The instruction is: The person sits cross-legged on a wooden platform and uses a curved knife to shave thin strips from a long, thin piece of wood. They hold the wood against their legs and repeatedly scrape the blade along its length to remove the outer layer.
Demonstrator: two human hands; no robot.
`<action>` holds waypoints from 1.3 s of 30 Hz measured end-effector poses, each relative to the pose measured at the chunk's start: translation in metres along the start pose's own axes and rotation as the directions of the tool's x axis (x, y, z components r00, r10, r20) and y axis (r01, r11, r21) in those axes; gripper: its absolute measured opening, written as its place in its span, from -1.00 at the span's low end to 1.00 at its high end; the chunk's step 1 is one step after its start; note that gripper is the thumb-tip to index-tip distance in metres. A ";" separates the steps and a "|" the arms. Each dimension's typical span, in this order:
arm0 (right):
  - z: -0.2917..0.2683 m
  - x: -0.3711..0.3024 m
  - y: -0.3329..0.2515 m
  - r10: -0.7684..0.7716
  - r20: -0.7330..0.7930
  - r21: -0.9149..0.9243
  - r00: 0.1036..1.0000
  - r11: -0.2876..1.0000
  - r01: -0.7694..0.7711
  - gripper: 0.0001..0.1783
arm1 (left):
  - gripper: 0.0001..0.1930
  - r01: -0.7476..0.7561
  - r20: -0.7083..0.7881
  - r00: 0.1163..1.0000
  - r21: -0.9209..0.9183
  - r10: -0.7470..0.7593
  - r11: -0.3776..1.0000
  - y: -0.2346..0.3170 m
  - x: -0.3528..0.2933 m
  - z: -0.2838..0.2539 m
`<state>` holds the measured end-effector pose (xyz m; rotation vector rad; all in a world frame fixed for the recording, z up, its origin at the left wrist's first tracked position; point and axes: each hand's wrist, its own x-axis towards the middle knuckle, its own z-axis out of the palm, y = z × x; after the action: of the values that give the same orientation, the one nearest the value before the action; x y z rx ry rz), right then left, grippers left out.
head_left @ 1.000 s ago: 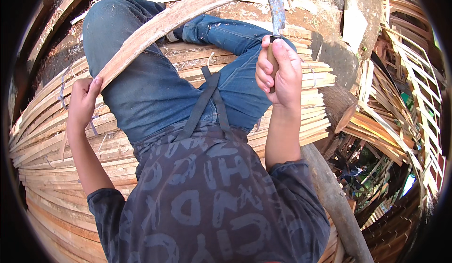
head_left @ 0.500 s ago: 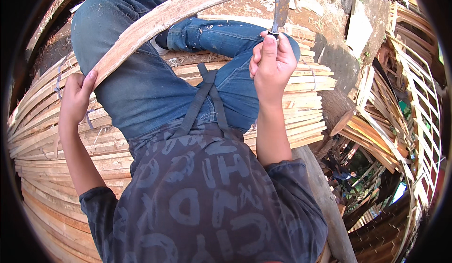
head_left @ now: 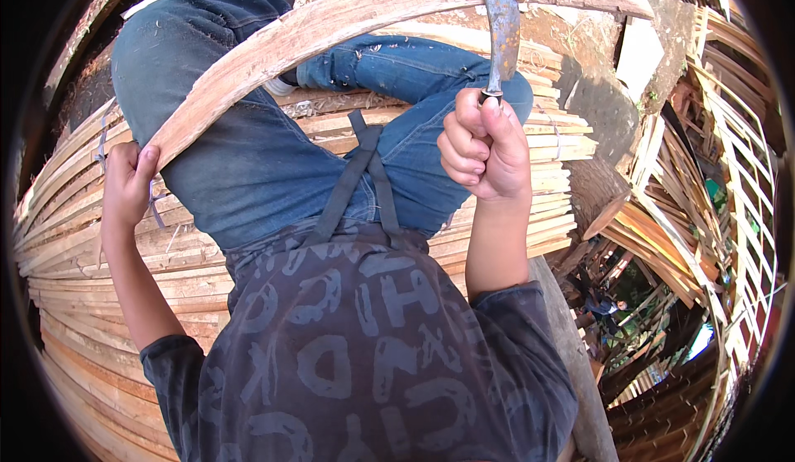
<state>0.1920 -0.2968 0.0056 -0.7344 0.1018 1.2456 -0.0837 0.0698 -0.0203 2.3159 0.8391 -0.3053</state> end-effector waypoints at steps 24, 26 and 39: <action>0.001 -0.023 -0.006 -0.268 -0.192 -0.458 0.944 0.875 0.156 -0.59 | -0.41 0.073 -0.057 0.996 -0.003 -0.073 0.997 0.010 0.002 0.005; 0.005 -0.025 0.000 -0.146 -0.110 -0.387 0.983 0.917 0.093 -0.53 | -0.42 0.075 -0.004 0.997 -0.010 -0.075 0.997 0.014 0.002 0.002; 0.013 -0.004 0.015 -0.185 -0.291 -0.243 0.939 0.963 0.114 -0.57 | -0.42 0.029 -0.031 0.999 -0.048 -0.031 0.998 0.017 0.004 0.005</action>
<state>0.1735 -0.2906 0.0106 -1.1134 0.1631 0.9959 -0.0702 0.0588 -0.0170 2.2710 0.8878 -0.2592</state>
